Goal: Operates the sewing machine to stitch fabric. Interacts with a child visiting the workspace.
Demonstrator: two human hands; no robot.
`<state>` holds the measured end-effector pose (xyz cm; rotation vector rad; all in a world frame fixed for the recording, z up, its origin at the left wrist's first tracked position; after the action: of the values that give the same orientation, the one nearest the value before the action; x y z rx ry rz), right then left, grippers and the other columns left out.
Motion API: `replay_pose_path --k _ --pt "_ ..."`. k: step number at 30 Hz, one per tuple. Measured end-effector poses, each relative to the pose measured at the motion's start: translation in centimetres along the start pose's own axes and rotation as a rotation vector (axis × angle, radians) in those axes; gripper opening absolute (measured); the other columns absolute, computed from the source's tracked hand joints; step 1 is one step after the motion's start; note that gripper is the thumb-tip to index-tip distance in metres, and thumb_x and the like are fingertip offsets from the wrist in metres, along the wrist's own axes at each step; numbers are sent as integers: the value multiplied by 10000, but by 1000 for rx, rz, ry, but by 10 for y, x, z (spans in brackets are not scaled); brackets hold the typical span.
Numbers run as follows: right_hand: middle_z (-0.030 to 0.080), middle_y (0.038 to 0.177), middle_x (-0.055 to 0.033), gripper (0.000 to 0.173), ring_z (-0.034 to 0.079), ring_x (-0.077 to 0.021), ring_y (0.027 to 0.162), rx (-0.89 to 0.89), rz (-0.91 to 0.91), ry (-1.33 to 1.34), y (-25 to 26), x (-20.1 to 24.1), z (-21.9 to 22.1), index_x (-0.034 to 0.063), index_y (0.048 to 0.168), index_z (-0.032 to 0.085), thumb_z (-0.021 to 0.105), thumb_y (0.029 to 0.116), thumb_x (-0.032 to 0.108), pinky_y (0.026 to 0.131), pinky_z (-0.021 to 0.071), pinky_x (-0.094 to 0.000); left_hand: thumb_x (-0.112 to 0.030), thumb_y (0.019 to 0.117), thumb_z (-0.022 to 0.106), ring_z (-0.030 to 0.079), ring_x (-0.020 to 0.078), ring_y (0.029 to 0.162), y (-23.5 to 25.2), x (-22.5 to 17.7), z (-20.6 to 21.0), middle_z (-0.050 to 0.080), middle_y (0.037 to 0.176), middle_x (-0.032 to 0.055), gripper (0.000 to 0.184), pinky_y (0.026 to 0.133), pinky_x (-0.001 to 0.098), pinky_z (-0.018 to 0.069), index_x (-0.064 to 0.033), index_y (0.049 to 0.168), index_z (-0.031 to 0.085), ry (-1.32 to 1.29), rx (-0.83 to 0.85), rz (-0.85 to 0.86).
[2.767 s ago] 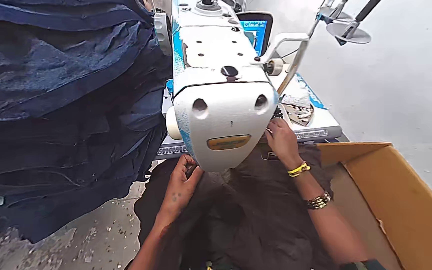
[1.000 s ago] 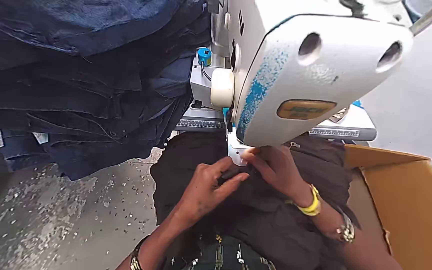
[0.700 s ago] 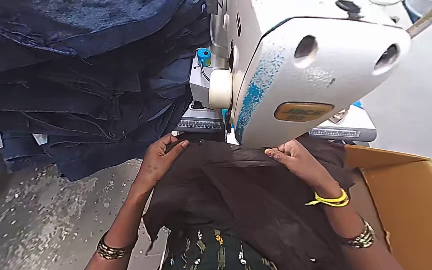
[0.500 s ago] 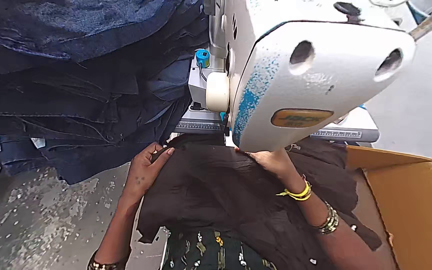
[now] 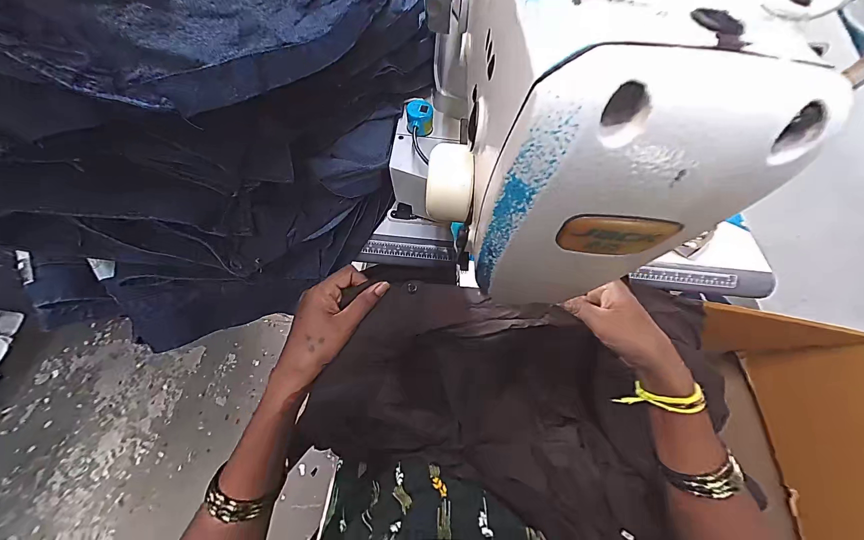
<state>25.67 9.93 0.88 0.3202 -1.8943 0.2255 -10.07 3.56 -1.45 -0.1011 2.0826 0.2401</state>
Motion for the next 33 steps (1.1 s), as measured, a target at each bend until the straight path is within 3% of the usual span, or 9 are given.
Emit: replay_pose_path --k 10,12,14,16,18,20,22,26,33 --pt "486 620 202 223 433 102 538 23 -92 -128 1 -25 -30 174 971 513 707 941 280 545 386 -117 -376 943 692 514 -26 568 13 -10 7 558 652 -103 241 544 195 424 -179 829 612 77 29 18" --pt "574 828 154 205 499 83 727 99 -55 -170 -11 -36 -75 155 848 618 728 894 322 703 432 -154 -438 944 667 488 -42 565 9 -7 9 534 646 -119 289 550 185 408 -181 826 606 97 37 30" --pt "557 695 195 173 504 112 603 -61 9 -327 -22 -52 -146 139 947 603 702 902 274 598 451 -131 -472 953 638 456 -26 551 7 -8 12 496 625 -107 338 544 208 384 -161 825 603 177 28 55" --pt "495 627 68 234 450 -12 551 -406 124 -606 -31 -59 -218 35 1052 603 687 953 230 584 431 -269 -469 963 606 520 110 583 5 -11 17 544 649 -13 373 563 356 409 -109 870 635 326 9 115" --pt "531 713 -143 354 496 -271 627 -670 125 -810 -27 -53 -244 -38 1130 601 691 980 269 650 421 -520 -371 995 608 691 372 834 3 -19 28 699 892 167 352 715 616 513 -34 1063 683 397 75 198" --pt "657 906 -303 342 644 -477 814 -633 5 -904 -5 -31 -213 -82 1179 629 639 1014 218 763 472 -684 -332 1039 527 625 388 1182 4 -28 44 661 1241 197 420 990 615 477 -27 1320 597 309 197 258" --pt "674 1082 -299 256 662 -478 1008 -450 -131 -921 21 -17 -149 -46 1165 695 628 1005 143 873 510 -666 -380 1071 446 574 204 1281 4 -37 62 617 1353 137 518 1102 426 450 -13 1431 505 95 277 242" --pt "665 1110 -266 335 641 -470 1042 -340 -305 -1080 48 -23 -52 -10 1197 714 737 931 192 823 511 -602 -329 1059 466 609 118 1139 4 -52 85 611 1286 156 556 1008 298 484 54 1461 430 -121 280 43" --pt "686 1126 -218 227 661 -418 1003 -412 -416 -1132 58 -46 -42 47 1125 760 641 986 182 800 522 -529 -311 1034 505 620 77 1015 5 -52 91 604 1210 119 534 905 257 515 30 1439 442 -184 218 -48"
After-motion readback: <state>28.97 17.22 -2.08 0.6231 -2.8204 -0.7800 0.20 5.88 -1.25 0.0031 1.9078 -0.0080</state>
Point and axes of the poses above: each hand's wrist, its own y-axis towards the middle knuckle, its own z-axis out of the palm, x = y × z, the point moved 3 cm from there along y, towards the middle knuckle
